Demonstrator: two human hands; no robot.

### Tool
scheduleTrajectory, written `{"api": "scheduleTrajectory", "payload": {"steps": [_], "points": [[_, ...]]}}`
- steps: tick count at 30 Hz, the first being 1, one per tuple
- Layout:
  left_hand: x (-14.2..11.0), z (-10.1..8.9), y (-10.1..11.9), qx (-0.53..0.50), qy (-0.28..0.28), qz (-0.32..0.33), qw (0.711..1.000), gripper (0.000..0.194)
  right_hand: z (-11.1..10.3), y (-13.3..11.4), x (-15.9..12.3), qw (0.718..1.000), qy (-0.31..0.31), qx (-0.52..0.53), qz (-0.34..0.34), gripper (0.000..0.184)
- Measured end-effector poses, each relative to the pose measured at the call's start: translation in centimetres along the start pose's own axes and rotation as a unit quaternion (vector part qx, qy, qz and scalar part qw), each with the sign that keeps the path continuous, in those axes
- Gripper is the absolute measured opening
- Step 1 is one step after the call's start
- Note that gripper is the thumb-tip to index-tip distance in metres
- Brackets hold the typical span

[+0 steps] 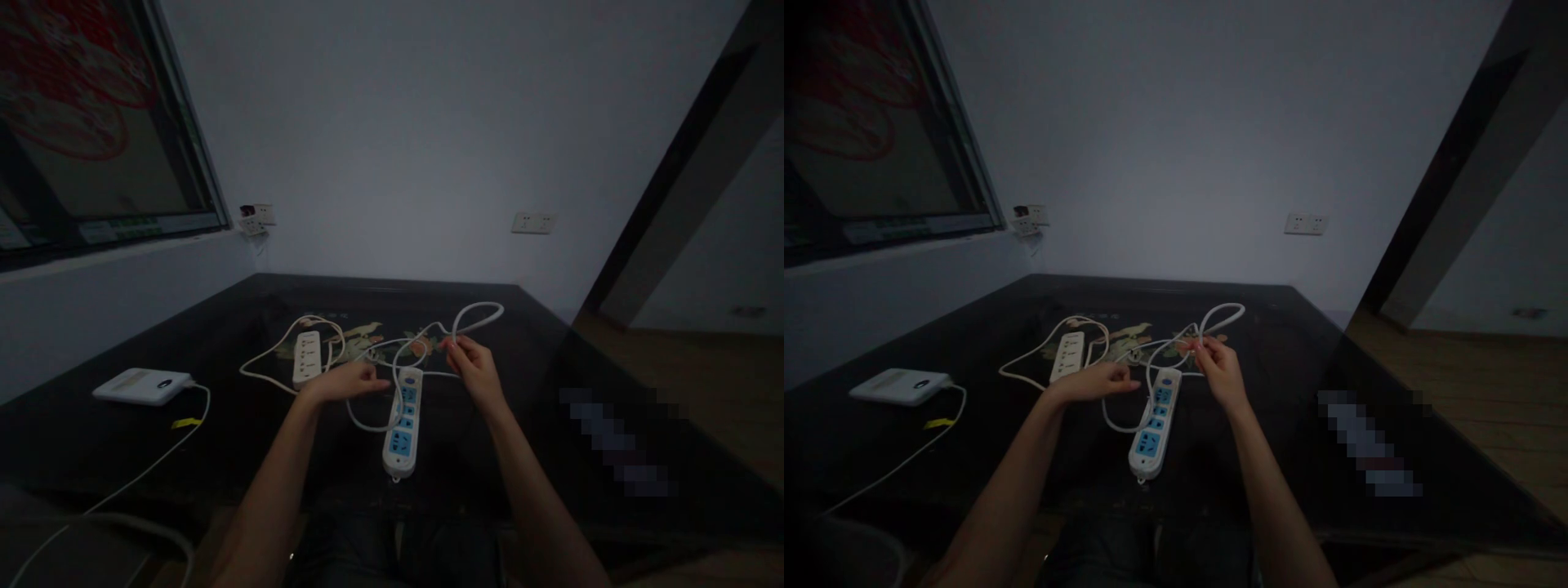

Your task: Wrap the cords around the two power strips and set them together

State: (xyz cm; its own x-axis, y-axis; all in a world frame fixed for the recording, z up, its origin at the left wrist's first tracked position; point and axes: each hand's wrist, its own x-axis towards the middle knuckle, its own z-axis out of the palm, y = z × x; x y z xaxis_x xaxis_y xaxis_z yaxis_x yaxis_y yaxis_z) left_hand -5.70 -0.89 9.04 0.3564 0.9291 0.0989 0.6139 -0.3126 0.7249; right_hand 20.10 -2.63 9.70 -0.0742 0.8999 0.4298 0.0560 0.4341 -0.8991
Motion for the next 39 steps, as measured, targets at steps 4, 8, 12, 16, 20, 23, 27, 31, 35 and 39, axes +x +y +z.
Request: {"api": "scheduleTrajectory", "payload": {"steps": [4,8,12,16,20,23,27,31,35,39], "points": [[0.7,-2.0,0.9,-0.022,0.165,0.037,0.985,0.03,-0.3,-0.9,-0.4,0.988,-0.147,-0.037,0.011,0.041],[3.1,-0.8,3.6,-0.113,0.19,0.202,0.954,0.025,0.1,-2.3,-0.6,0.964,-0.263,-0.029,0.019,0.038],[4.5,1.8,6.0,0.002,0.033,0.363,0.931,0.025,-0.2,-3.7,-0.7,0.932,-0.36,-0.02,0.026,0.038],[3.6,2.1,6.7,0.105,-0.025,0.398,0.911,0.025,-2.1,-4.5,-0.8,0.923,-0.38,-0.035,0.042,0.037],[2.8,0.0,6.6,0.113,-0.05,0.344,0.931,0.028,-3.6,-4.5,-0.7,0.93,-0.362,-0.066,0.022,0.036],[3.1,-2.0,6.2,0.138,-0.002,0.287,0.948,0.028,-3.5,-4.6,-0.6,0.939,-0.332,-0.091,0.006,0.036],[3.7,-4.2,5.5,0.194,0.106,0.251,0.942,0.02,-2.9,-5.2,-0.6,0.954,-0.28,-0.108,-0.02,0.036],[3.7,-6.1,4.8,0.195,0.205,0.221,0.933,0.019,-3.8,-5.2,-0.8,0.963,-0.236,-0.121,-0.039,0.039],[3.0,-8.0,4.7,0.141,0.319,0.213,0.913,0.022,-6.4,-4.9,-0.8,0.981,-0.165,-0.093,-0.028,0.046],[1.8,-8.9,5.9,0.085,0.368,0.221,0.899,0.026,-9.3,-5.5,0.5,0.996,-0.006,-0.057,-0.073,0.043]]}}
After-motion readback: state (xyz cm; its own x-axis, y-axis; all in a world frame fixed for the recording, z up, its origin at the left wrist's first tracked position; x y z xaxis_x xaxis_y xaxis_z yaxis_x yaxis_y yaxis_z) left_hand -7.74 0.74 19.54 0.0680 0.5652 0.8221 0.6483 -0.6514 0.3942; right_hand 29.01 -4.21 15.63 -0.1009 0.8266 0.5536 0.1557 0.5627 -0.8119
